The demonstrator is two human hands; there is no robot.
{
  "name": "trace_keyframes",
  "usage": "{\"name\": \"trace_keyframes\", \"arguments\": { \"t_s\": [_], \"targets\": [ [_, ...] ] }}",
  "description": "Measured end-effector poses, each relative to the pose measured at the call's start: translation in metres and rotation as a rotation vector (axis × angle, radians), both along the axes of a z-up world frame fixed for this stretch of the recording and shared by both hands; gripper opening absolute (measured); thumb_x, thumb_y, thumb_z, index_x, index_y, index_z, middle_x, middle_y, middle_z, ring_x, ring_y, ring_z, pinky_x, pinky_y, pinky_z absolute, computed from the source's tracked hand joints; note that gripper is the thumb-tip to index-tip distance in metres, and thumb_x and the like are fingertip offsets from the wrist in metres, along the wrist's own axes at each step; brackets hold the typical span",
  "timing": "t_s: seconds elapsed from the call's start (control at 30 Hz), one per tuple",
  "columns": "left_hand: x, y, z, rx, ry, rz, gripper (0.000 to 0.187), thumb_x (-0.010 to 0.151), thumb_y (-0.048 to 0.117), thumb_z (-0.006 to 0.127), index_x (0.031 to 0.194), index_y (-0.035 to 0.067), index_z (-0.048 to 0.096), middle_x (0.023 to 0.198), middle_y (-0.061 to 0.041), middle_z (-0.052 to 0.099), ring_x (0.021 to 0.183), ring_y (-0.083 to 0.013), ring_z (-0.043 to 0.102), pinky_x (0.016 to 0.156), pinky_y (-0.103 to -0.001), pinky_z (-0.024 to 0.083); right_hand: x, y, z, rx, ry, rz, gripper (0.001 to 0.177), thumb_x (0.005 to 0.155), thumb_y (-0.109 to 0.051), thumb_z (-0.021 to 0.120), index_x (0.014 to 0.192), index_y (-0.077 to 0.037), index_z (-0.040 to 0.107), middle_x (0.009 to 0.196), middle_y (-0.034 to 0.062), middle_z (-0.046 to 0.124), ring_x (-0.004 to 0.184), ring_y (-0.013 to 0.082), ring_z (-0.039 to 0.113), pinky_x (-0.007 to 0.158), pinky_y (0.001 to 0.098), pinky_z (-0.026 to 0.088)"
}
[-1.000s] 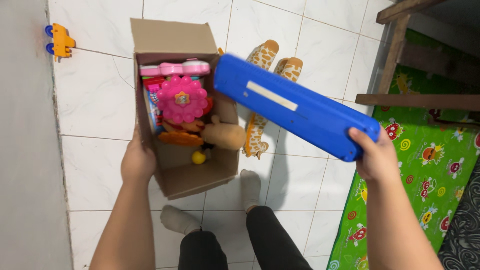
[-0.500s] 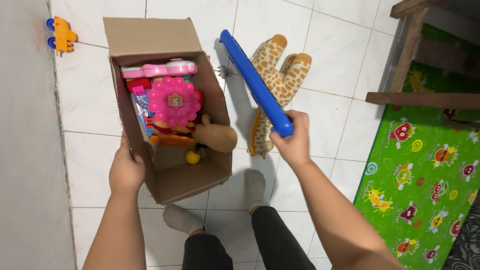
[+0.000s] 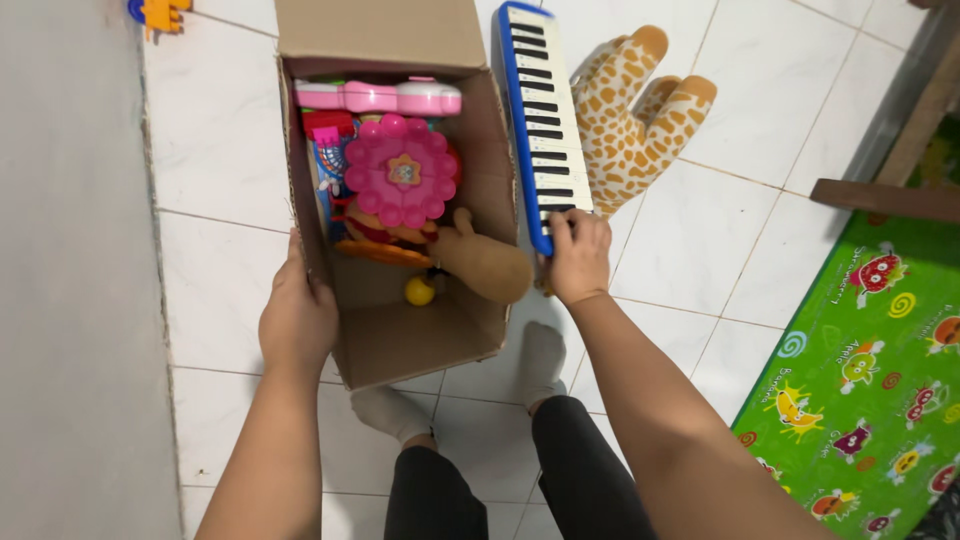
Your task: The person empties a box of toys onto the floor, organizes several cardboard boxes on a table, and then begins sorting various toy vehicles into the boxes.
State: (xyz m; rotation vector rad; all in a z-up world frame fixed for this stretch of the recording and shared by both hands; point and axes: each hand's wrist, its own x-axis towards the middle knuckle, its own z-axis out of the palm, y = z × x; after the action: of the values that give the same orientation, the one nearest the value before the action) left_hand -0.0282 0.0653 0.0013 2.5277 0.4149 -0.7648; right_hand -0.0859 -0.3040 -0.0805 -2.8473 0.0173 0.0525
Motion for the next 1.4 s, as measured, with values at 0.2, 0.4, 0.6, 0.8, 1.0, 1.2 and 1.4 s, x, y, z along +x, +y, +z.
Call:
{"name": "trace_keyframes", "arguments": {
  "t_s": [0.2,0.4,0.6,0.8,1.0,1.2,1.4],
  "targets": [
    [0.007,-0.002,0.011,0.014,-0.025,-0.006,0.071,0.094,0.008,0.052,0.162,0.023,0.035,0.13,-0.019,0.065,0.104,-0.0386,0.067,0.086,-0.048,0.054,-0.042,0.004,-0.1,-0.194,0.119,0.156,0.044,0.087,-0.021,0.06,0.129,-0.006,0.059,0.126,0.0145,0.055,0.118,0.0354,0.048,0.109,0.0529,0.036],
    [0.012,0.0,0.014,0.048,0.004,-0.02,0.072,0.096,0.008,0.054,0.163,0.025,0.034,0.13,-0.018,0.065,0.099,-0.0363,0.068,0.084,-0.047,0.054,-0.069,0.015,-0.191,0.005,0.298,-0.32,0.063,0.078,-0.04,0.076,0.122,0.0,0.055,0.114,0.0221,0.052,0.111,0.0449,0.048,0.095,0.0546,0.04],
    [0.011,0.007,0.008,0.072,0.067,-0.011,0.071,0.099,0.011,0.054,0.164,0.026,0.032,0.129,-0.015,0.066,0.09,-0.0335,0.069,0.079,-0.044,0.054,-0.07,0.029,-0.184,0.207,0.209,-0.48,0.061,0.08,-0.04,0.075,0.124,-0.004,0.055,0.115,0.0187,0.057,0.11,0.038,0.055,0.093,0.0493,0.047],
    [-0.001,0.008,0.012,-0.024,-0.196,-0.086,0.064,0.102,0.009,0.056,0.163,0.019,0.041,0.13,-0.017,0.067,0.109,-0.0347,0.069,0.091,-0.043,0.056,-0.067,0.014,-0.183,0.486,0.244,-0.526,0.058,0.083,-0.039,0.073,0.128,-0.007,0.054,0.116,0.0162,0.061,0.108,0.0313,0.061,0.091,0.0446,0.052],
    [-0.004,-0.015,0.021,-0.051,-0.158,-0.045,0.068,0.092,0.008,0.054,0.158,0.02,0.043,0.129,-0.012,0.066,0.099,-0.0356,0.068,0.079,-0.047,0.056,-0.032,-0.001,-0.058,1.718,0.179,-0.938,0.057,0.085,-0.029,0.076,0.132,-0.011,0.049,0.115,0.0144,0.058,0.101,0.0261,0.057,0.093,0.0417,0.05],
    [-0.004,-0.026,0.02,0.024,-0.166,-0.013,0.068,0.093,0.009,0.055,0.159,0.023,0.043,0.126,-0.009,0.067,0.099,-0.0349,0.068,0.075,-0.048,0.056,0.021,0.033,0.076,0.547,0.286,-0.005,0.086,0.064,-0.029,0.091,0.135,0.0,0.053,0.12,0.018,0.056,0.103,0.0332,0.054,0.092,0.0407,0.047],
    [-0.008,-0.017,0.008,0.008,-0.157,0.007,0.069,0.092,0.011,0.055,0.158,0.023,0.04,0.132,-0.014,0.064,0.101,-0.0368,0.068,0.077,-0.048,0.056,0.019,0.018,0.113,0.623,0.199,-0.151,0.044,0.071,-0.013,0.078,0.114,-0.003,0.07,0.117,0.0109,0.066,0.113,0.0278,0.065,0.1,0.0362,0.053]
  ]
}}
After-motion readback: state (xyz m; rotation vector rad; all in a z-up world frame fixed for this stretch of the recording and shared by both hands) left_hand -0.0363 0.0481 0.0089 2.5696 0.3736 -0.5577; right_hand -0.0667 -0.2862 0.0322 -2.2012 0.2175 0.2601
